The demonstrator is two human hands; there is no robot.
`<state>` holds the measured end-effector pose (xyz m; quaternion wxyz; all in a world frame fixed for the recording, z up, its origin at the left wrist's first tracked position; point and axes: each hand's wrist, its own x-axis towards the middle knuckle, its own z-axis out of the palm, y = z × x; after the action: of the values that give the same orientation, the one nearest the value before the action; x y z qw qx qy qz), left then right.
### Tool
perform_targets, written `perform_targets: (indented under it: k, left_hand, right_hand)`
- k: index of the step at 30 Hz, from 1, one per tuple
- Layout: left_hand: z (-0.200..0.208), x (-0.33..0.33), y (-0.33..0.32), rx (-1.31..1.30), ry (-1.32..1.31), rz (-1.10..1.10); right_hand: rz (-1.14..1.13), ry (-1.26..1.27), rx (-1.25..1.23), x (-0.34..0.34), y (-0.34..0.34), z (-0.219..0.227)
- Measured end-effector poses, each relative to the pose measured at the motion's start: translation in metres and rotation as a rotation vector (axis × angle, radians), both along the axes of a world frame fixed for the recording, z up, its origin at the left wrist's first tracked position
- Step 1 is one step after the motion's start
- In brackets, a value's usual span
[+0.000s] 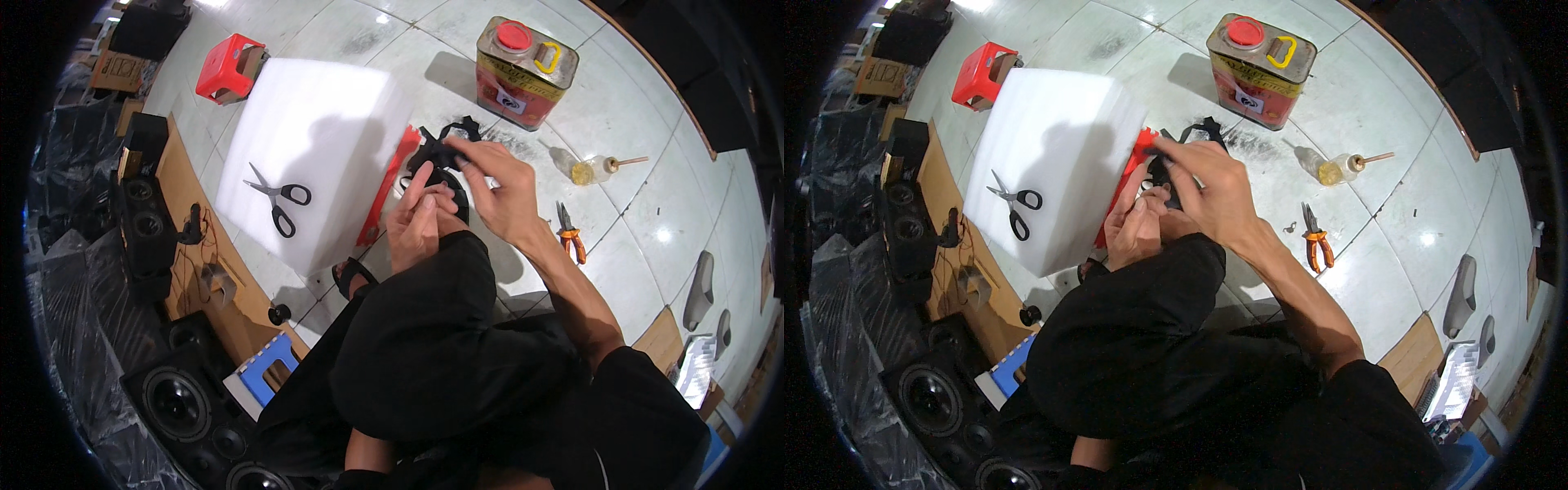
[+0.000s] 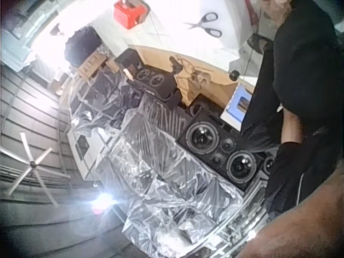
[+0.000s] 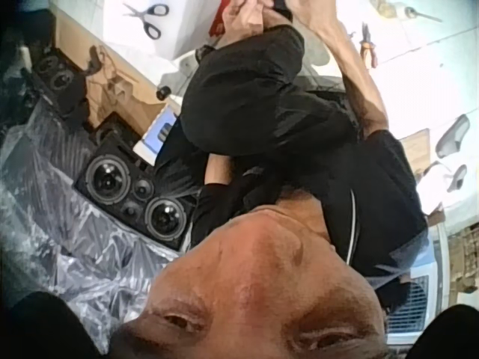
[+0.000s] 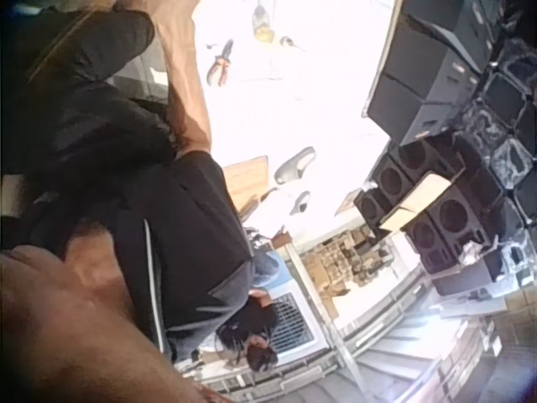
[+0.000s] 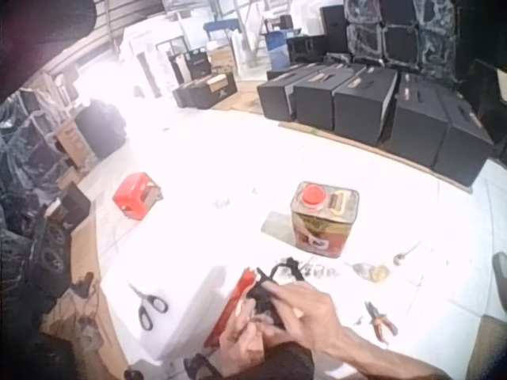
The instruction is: The person sits on the floor and applies a liquid from a small bottle to a black fabric component. They then use scissors and pliers to manipulate the component. The person stands up, walks through a warehouse, and returns to the work area.
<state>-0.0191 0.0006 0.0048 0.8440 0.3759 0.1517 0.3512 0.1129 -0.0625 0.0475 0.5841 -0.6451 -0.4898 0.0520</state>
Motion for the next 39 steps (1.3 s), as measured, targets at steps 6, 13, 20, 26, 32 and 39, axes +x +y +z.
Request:
perform_targets:
  k: [6, 13, 20, 26, 32, 39]
  left_hand:
    - [-0.003, -0.003, -0.001, -0.113, -0.075, -0.133]
    - [-0.004, 0.0, 0.0, -0.138, -0.242, -0.151]
    - [0.0, -0.005, 0.0, -0.233, -0.229, -0.168]
    - [0.001, -0.007, -0.002, -0.327, -0.323, -0.18]
    - [-0.003, -0.006, 0.002, -0.297, -0.336, -0.311]
    - [0.011, -0.004, 0.002, -0.19, -0.064, -0.37]
  right_hand:
    - [0.416, -0.587, 0.056, 0.028, 0.007, -0.016]
    - [0.177, -0.318, -0.023, 0.053, -0.005, -0.039]
    - [0.167, 0.038, -0.023, 0.004, 0.008, -0.005]
    - [0.509, 0.718, -0.287, 0.004, 0.007, 0.007]
    - [0.302, 0.808, -0.172, 0.006, 0.026, -0.021]
    - [-0.036, 0.795, -0.181, -0.007, 0.039, -0.028]
